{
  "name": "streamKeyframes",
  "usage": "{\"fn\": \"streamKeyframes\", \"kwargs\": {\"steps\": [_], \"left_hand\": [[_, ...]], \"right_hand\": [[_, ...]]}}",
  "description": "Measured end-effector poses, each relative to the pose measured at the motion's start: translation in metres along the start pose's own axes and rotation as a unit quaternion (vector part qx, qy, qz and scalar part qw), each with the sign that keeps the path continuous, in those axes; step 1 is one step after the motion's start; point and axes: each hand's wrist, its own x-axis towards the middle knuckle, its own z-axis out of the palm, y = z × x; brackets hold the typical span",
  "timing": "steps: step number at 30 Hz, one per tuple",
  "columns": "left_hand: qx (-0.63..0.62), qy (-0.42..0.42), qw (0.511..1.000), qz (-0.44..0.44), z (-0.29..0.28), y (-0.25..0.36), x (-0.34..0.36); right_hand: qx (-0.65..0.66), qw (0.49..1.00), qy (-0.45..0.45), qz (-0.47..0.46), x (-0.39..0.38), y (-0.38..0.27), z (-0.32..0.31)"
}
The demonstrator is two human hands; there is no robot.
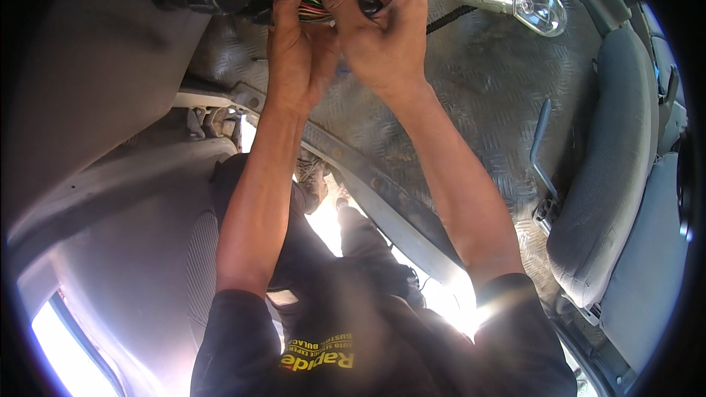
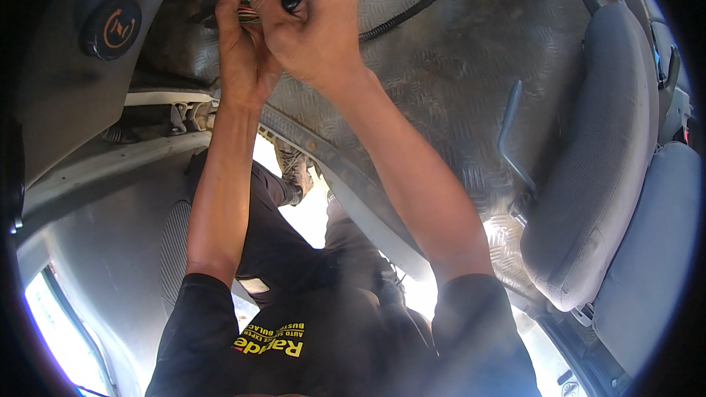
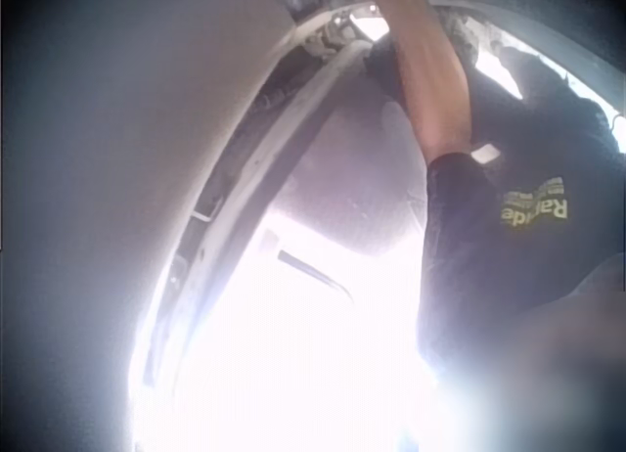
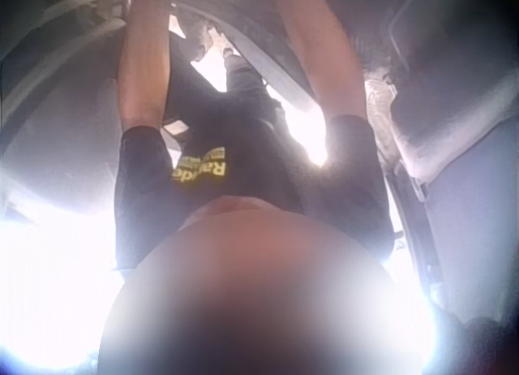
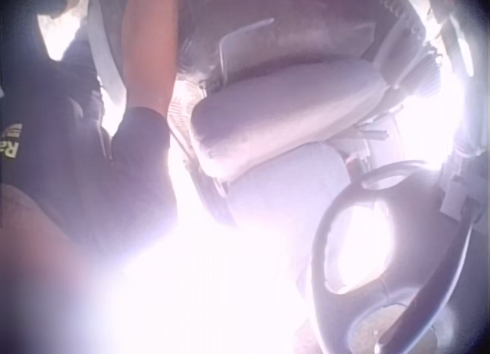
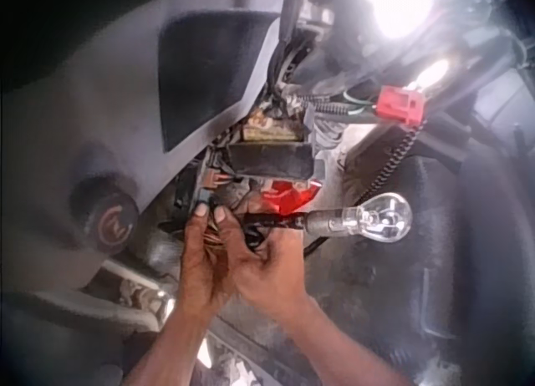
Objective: The person works on a vehicle's interior wiring harness under the dashboard, using a test light to probe individual wires and connectors. They separate and reposition wires, then continue testing connections with the test light throughout the clip.
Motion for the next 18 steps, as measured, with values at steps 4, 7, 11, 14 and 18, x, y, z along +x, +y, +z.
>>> {"fn": "streamKeyframes", "kwargs": {"steps": [4, 7, 11, 14, 18], "left_hand": [[0.029, -0.004, 1.000, -0.001, -0.001, -0.002, -0.002], [0.032, 0.000, 0.999, -0.015, 0.004, -0.003, -0.003], [0.020, 0.030, 0.999, 0.013, 0.008, -0.006, 0.000], [0.033, 0.023, 0.999, 0.016, 0.007, -0.007, 0.000], [0.048, 0.019, 0.999, -0.016, 0.006, -0.003, -0.004]], "right_hand": [[0.029, 0.998, 0.029, 0.043, -0.005, -0.011, 0.008], [0.032, 0.997, 0.033, 0.054, -0.008, -0.007, 0.008], [-0.005, 0.999, 0.008, 0.037, -0.006, -0.006, 0.005], [-0.020, 0.994, 0.001, 0.106, -0.009, -0.016, 0.004], [-0.006, 0.995, 0.017, 0.096, -0.010, -0.011, 0.006]]}}
